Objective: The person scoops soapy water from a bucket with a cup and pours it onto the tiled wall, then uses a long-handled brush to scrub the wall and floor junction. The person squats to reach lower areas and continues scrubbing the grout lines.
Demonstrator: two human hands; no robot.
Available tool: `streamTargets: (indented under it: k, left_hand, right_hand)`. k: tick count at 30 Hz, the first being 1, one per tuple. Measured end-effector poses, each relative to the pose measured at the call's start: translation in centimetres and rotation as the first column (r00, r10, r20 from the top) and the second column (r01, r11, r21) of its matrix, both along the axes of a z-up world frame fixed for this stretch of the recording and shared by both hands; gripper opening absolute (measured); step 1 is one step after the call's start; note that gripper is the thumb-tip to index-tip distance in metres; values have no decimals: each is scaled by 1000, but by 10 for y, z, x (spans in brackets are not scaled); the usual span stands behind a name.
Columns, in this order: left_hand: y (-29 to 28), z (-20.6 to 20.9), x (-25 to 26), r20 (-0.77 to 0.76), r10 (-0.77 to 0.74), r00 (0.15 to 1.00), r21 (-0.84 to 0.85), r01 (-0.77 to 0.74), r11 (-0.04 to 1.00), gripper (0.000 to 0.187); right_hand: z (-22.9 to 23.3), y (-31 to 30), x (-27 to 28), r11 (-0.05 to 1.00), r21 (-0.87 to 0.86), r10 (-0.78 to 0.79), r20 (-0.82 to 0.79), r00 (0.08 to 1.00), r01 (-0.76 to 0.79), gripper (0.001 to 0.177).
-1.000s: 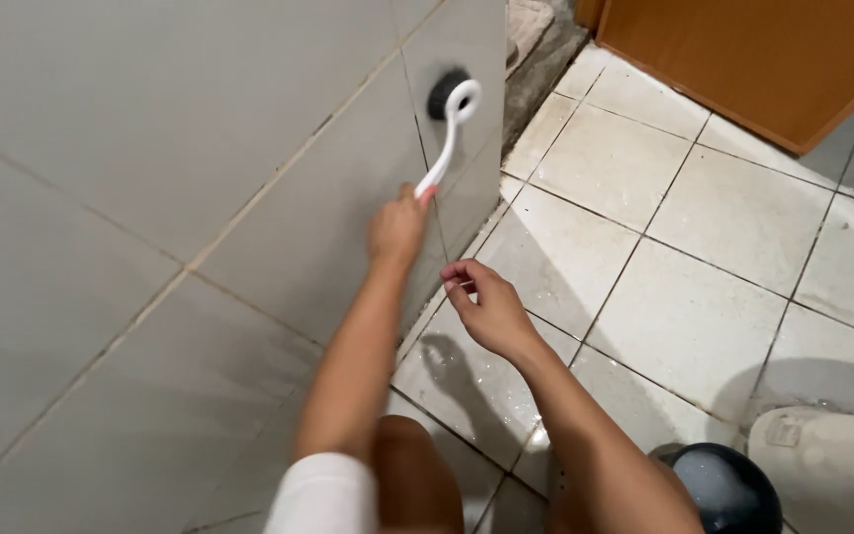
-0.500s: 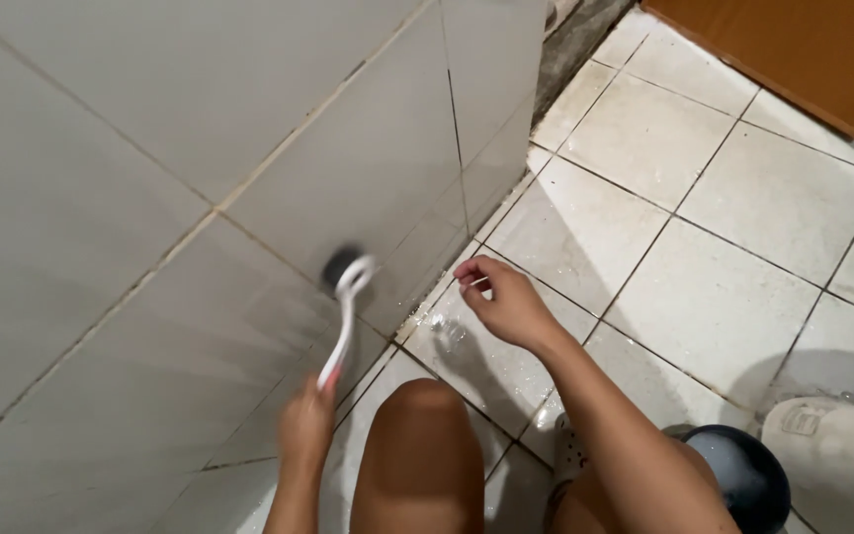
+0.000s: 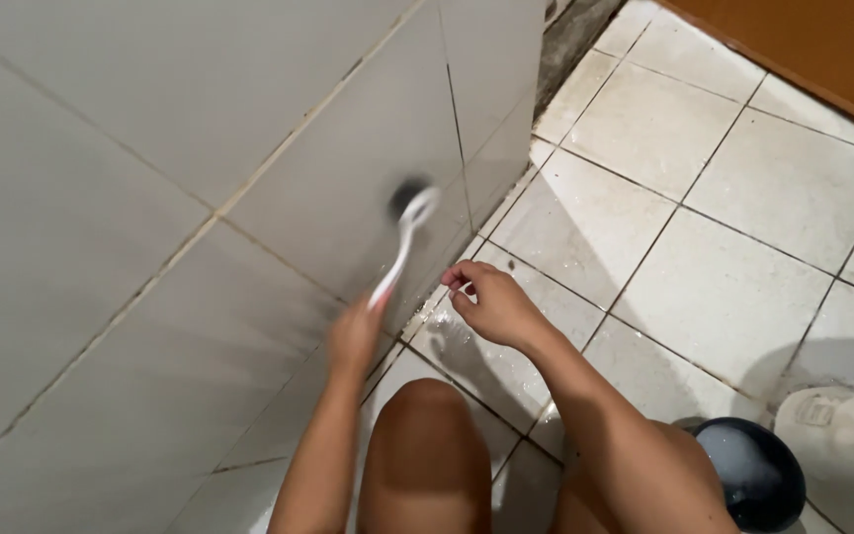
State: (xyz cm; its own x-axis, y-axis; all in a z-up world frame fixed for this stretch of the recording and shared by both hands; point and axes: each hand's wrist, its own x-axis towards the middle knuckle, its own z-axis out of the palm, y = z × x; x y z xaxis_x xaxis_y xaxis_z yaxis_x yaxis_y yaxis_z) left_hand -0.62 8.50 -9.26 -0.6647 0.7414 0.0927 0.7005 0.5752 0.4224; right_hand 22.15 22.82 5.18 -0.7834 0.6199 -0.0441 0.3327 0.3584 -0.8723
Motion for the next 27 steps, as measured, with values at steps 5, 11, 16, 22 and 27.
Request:
streamTargets:
  k: [5, 11, 16, 22, 27]
  left_hand:
    - [-171, -36, 38, -58, 287, 956, -485, -278, 829, 58]
    - [-27, -65, 2, -16, -43, 999, -61, 42, 997, 48]
    - [167, -25, 16, 44, -62, 997, -192, 70, 979, 63]
    - [57, -46, -8, 117, 32, 993, -234, -3, 972, 61]
    - [-94, -19, 21, 1, 144, 990, -222, -140, 965, 54]
  right_hand:
    - [1, -8, 6, 999, -40, 17, 61, 998, -15, 24]
    - [-5, 2, 10, 1000, 4, 4, 114, 993, -5, 25]
    - [-11, 5, 1, 1000, 27, -7, 71, 997, 5, 27]
    - [-17, 6, -1, 1000, 15, 15, 145, 989, -17, 26]
    - [-46, -5, -7, 998, 25, 51, 162, 985, -56, 29]
